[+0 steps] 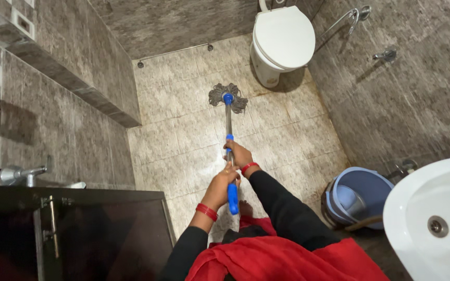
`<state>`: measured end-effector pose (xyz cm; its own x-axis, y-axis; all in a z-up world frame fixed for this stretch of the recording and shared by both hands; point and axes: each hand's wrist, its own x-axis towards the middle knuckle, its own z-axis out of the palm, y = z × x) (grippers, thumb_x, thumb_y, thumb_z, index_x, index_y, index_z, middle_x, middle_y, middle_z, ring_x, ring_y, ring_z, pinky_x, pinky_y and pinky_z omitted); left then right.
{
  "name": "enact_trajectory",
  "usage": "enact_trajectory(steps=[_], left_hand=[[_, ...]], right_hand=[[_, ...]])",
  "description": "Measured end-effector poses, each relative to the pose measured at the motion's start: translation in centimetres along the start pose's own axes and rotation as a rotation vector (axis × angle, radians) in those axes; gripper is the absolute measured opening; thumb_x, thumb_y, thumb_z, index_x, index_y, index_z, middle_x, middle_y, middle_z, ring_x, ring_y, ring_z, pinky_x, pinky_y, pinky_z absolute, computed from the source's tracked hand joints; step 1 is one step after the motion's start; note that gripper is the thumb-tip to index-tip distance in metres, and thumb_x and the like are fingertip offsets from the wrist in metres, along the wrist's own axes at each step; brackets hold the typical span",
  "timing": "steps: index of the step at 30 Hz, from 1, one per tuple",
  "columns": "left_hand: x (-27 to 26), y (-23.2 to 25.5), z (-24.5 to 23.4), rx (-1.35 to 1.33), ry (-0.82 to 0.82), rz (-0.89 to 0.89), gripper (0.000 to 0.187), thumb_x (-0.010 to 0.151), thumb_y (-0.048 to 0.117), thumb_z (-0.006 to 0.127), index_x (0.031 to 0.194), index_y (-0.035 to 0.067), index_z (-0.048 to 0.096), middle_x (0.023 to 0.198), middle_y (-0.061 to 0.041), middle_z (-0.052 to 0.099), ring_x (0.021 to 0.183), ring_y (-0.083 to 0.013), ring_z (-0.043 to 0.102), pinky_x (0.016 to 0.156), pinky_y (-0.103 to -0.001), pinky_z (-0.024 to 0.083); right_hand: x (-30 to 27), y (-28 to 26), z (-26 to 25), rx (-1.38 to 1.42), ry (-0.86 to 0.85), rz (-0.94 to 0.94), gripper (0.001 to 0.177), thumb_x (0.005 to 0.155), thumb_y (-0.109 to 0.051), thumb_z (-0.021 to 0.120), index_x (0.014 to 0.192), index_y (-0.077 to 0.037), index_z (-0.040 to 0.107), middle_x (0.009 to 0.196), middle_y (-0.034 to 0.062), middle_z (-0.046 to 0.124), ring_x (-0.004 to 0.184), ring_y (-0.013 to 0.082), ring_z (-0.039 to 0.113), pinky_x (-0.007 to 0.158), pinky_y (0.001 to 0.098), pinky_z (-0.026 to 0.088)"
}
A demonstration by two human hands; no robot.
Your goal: The person mops the tiled floor of a bathroom using a mop and a bucket.
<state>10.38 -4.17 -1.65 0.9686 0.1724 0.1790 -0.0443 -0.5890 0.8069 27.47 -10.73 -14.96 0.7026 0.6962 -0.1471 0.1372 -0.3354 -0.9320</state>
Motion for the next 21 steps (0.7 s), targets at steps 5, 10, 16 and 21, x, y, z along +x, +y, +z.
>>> enact_trajectory(steps=[5, 10, 16, 21], left_hand=[[-5.6, 2.4, -0.8, 0.006, -0.042, -0.021, 0.009, 0.088, 0.011, 0.07, 0.095, 0.004, 0.069, 0.129, -0.02, 0.069, 0.135, -0.0456, 0.052, 0.105, -0.046, 0.048], [-11.3, 6.8, -4.1, -0.037, -0.026, -0.034, 0.011, 0.086, 0.011, 0.072, 0.093, 0.003, 0.069, 0.124, -0.02, 0.071, 0.132, -0.0452, 0.056, 0.101, -0.046, 0.051], [-15.9, 12.1, -7.6, -0.06, 0.028, 0.004, 0.013, 0.085, 0.013, 0.074, 0.091, 0.003, 0.07, 0.112, -0.022, 0.074, 0.122, -0.0436, 0.065, 0.097, -0.044, 0.055], [-17.0, 13.7, -7.9, -0.045, 0.021, 0.062, 0.015, 0.086, 0.013, 0.074, 0.093, 0.001, 0.069, 0.11, -0.025, 0.072, 0.116, -0.0467, 0.065, 0.095, -0.047, 0.054]], right_hand=[[-5.5, -1.1, 3.1, 0.575, 0.055, 0.248, 0.028, 0.102, -0.02, 0.045, 0.107, 0.0, 0.065, 0.143, 0.0036, 0.056, 0.088, 0.0212, 0.074, 0.077, 0.0288, 0.062], [-11.2, -2.9, 6.4, 0.663, 0.036, 0.231, 0.026, 0.106, -0.018, 0.047, 0.104, 0.001, 0.065, 0.116, 0.0161, 0.06, 0.086, 0.0223, 0.072, 0.078, 0.0312, 0.063], [-17.9, -7.5, 8.1, -0.21, 0.151, -0.154, 0.016, 0.09, -0.013, 0.059, 0.1, -0.004, 0.069, 0.093, 0.0105, 0.069, 0.076, 0.0225, 0.07, 0.068, 0.0333, 0.056], [-20.9, -10.0, 8.1, 0.228, 0.102, 0.127, 0.019, 0.099, -0.019, 0.054, 0.098, -0.006, 0.068, 0.085, 0.0147, 0.07, 0.074, 0.0246, 0.068, 0.064, 0.034, 0.052]])
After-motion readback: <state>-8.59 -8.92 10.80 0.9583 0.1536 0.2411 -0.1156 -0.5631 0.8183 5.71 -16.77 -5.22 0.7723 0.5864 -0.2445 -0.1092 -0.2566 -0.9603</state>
